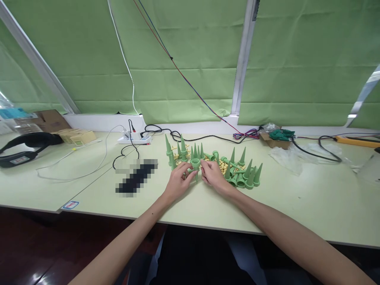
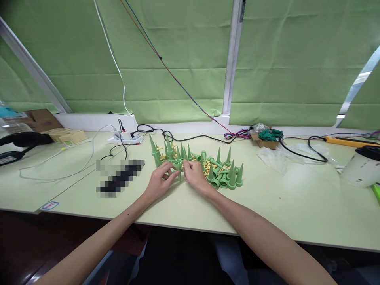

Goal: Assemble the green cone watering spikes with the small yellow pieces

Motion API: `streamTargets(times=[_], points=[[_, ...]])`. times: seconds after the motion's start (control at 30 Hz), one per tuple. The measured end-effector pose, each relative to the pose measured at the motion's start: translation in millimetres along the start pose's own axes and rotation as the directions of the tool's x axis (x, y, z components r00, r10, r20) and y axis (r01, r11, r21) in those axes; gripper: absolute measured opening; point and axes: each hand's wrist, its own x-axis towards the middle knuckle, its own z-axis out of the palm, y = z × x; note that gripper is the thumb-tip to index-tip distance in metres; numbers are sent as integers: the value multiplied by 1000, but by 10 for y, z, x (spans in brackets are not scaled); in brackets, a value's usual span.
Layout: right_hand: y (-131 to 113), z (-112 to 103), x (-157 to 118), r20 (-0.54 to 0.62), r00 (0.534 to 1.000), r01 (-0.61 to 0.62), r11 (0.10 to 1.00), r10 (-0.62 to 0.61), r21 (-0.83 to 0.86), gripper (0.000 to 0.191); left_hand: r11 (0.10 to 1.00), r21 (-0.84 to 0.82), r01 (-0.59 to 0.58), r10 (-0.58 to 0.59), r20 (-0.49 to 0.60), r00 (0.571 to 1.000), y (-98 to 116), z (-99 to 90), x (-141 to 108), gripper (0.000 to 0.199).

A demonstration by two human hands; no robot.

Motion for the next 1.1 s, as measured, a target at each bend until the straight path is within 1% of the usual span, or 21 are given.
streamTargets(times=[0.13, 0.23, 0.33, 0.4, 0.47, 0.57, 0.7, 0.8, 0.93, 1.0, 1.1], points=[[-25, -3, 1, -8, 1000, 9, 995, -8, 98, 50, 997, -31, 76, -78, -43, 996, 10, -6, 10, 23], [-49, -9, -6, 7, 999, 42, 989, -43, 139, 50, 989, -88, 122, -126, -43, 991, 19, -23, 18, 41], [-63, -12, -18, 38, 995, 86, 988, -92, 126, 50, 961, -196, 194, -198, 3, 980, 21, -36, 21, 59], [-69, -9, -30, 84, 989, 115, 989, -123, 98, 51, 936, -250, 247, -249, 26, 968, 15, -36, 18, 65], [-74, -3, -44, 138, 980, 135, 989, -143, 67, 51, 924, -271, 270, -272, 31, 962, 1, -31, 12, 65], [-76, 6, -60, 179, 973, 141, 989, -146, 40, 50, 933, -254, 255, -258, 21, 966, -28, -23, 2, 62], [-57, 10, -58, 177, 975, 129, 990, -136, 49, 49, 966, -172, 194, -194, 17, 981, -37, -26, -3, 56], [-34, 8, -44, 163, 979, 114, 992, -120, 47, 51, 986, -107, 124, -121, 31, 992, -7, -38, 4, 50], [-12, 3, -32, 121, 987, 107, 994, -102, -35, 54, 998, -48, 41, -40, 32, 999, 46, -57, 21, 43], [-8, 0, -28, 97, 991, 102, 992, -95, -70, 55, 999, -39, 21, -20, 32, 999, 61, -61, 23, 39], [-10, -7, -24, 71, 995, 81, 991, -74, -110, 57, 998, -58, 31, -29, 41, 999, 59, -55, 12, 30]])
